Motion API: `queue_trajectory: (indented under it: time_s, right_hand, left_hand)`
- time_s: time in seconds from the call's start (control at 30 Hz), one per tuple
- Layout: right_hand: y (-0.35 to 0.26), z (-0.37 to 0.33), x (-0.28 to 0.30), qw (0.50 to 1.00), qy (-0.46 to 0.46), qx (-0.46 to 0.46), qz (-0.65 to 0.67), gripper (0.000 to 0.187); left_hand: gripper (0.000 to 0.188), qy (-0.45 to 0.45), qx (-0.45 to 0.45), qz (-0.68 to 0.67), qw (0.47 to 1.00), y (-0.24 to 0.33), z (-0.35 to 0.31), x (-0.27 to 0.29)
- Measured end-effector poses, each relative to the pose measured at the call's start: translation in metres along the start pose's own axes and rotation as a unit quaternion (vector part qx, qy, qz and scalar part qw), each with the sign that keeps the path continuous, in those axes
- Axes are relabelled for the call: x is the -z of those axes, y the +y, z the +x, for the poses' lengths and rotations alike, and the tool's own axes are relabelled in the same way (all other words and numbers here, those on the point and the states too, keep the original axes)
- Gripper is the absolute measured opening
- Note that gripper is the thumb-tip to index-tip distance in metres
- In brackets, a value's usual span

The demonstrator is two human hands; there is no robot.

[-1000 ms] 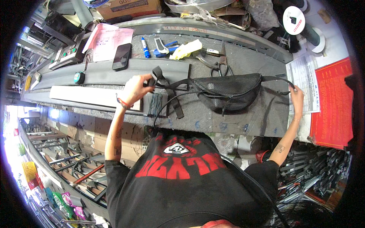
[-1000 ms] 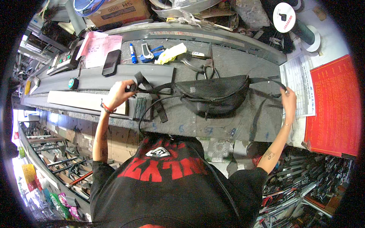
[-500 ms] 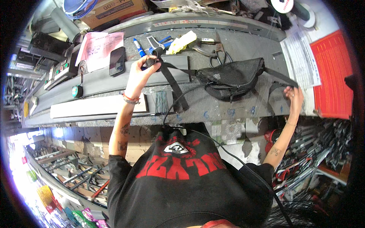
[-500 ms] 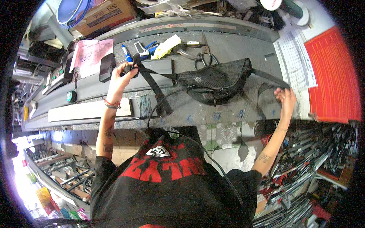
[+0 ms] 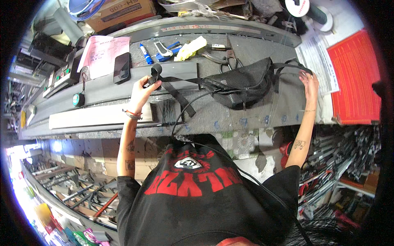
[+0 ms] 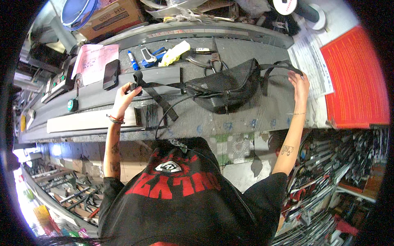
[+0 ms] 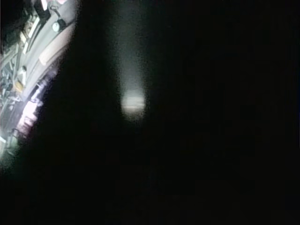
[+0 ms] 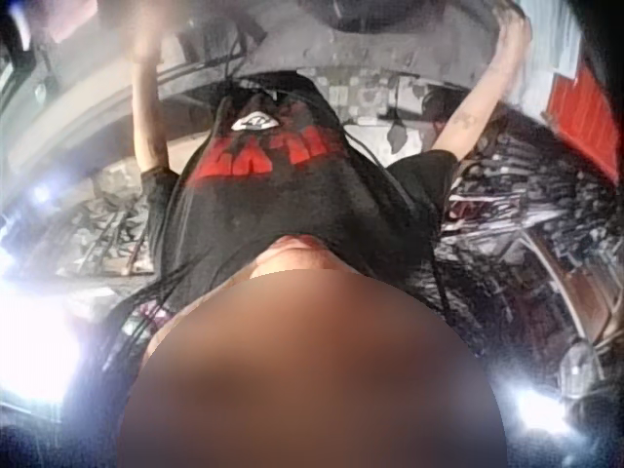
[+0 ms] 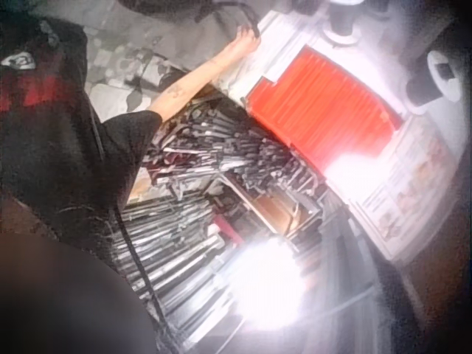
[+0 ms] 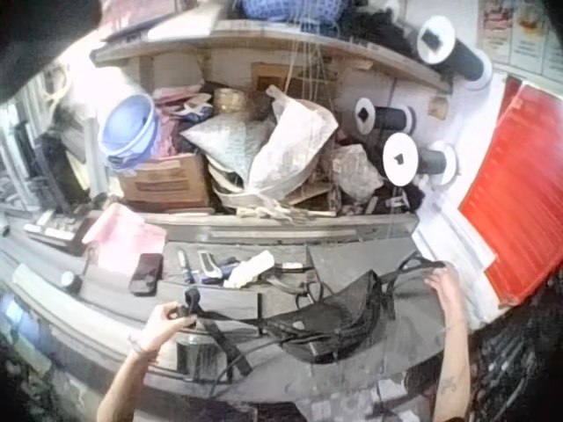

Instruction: The person marks a white strip on a workbench, then handles a black mesh bag, opening and closing its zipper. They thread a needle with black thread and sew along the bag's edge, using both hands to guide the needle and pull the thread through the fabric.

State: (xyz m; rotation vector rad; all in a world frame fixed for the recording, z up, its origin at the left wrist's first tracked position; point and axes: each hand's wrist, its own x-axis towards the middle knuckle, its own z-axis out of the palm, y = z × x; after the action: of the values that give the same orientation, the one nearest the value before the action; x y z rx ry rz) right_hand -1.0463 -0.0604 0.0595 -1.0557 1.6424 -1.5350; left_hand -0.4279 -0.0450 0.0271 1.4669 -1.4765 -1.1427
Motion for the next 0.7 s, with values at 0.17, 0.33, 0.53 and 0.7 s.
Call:
queue_trajectory:
  time_s: [0.17, 0.33, 0.53, 0.7]
  right_hand:
    - [0.030, 0.041, 0.000, 0.944, -0.077, 0.025, -0.319, 0.029]
    - [0.054, 0.057, 0.002, 0.933, -0.093, 0.078, -0.340, 0.029]
    - [0.067, 0.061, 0.035, 0.919, -0.024, 0.068, -0.387, 0.038]
    - [0.069, 0.068, 0.031, 0.853, -0.066, 0.163, -0.491, 0.047]
  left_hand:
    - [0.019, 0.137, -0.118, 0.137, 0.974, -0.032, -0.019, 0.000]
    - [0.021, 0.139, 0.017, 0.089, 0.986, -0.042, -0.057, -0.006]
    - [0.030, 0.329, -0.063, 0.211, 0.918, -0.025, -0.110, -0.018]
    - [0.020, 0.427, -0.016, -0.013, 0.904, -0.031, -0.184, -0.031]
